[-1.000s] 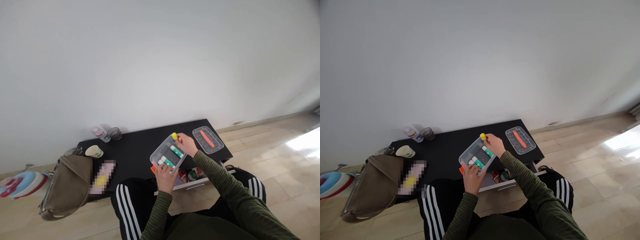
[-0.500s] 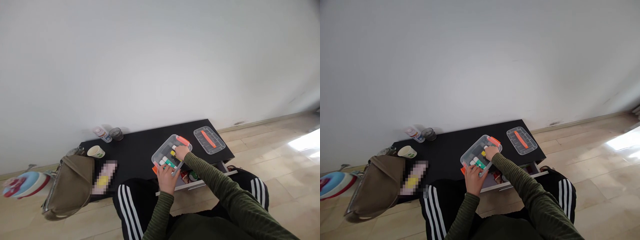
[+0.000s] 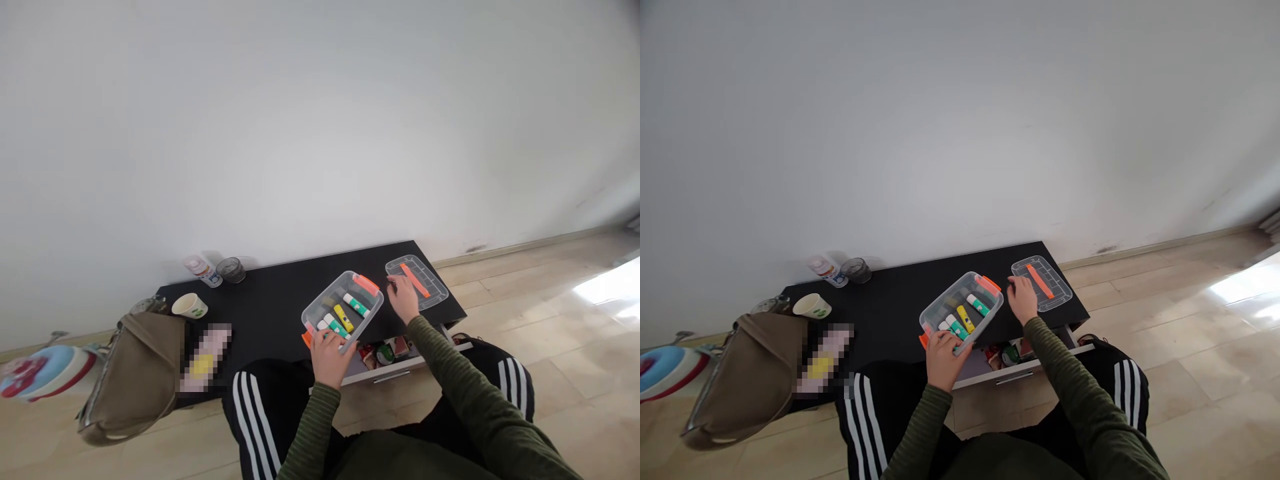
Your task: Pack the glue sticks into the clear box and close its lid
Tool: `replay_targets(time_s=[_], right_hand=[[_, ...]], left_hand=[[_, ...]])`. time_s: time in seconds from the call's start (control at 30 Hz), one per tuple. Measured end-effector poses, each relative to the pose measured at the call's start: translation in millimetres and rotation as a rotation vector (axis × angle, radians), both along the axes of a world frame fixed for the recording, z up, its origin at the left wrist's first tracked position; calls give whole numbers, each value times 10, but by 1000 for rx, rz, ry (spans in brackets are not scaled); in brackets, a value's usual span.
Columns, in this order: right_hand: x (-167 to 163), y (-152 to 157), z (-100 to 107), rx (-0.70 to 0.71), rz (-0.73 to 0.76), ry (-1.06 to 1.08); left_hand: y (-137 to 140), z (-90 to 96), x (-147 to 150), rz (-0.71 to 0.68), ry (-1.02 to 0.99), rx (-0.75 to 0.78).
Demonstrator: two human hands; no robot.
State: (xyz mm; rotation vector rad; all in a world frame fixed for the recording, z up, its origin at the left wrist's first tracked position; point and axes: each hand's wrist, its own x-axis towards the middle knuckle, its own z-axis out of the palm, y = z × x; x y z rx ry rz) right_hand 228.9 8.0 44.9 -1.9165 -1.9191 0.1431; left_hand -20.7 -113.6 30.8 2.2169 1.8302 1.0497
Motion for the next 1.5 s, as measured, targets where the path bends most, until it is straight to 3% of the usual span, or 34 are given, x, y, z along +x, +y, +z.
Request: replay_targets(time_s=[0.1, 0.2, 0.37, 0.6, 0.77, 0.87, 1.0, 1.2, 1.27, 1.37, 1.5], right_hand=[[551, -34, -283, -182, -102, -109], [893, -172, -581, -354, -73, -197], [1004, -444, -923, -176, 50, -284], [964, -663, -1018, -47, 122, -221], [1037, -780, -1058, -67, 276, -235], [1095, -818, -1067, 0, 302, -249], [1136, -782, -823, 300, 264, -61], [856, -537, 108, 708, -223, 561], [696, -414, 403, 803, -297, 857], [446, -216, 663, 705, -218, 1280], [98, 26, 594, 169, -60, 1493]], left_hand=[[84, 10, -74, -61, -32, -47], [208, 38, -147, -140, -60, -104], [434, 151, -252, -283, -84, -216], [656, 282, -422, -462, -98, -351], [588, 142, -415, -364, -126, -246], [488, 16, -430, -244, -178, -194], [407, -119, -545, -49, -350, -212], [459, -327, -638, 23, -641, -367], [495, -397, -621, 31, -725, -391], [547, -461, -600, 21, -847, -416], [602, -414, -597, 84, -1048, -489]])
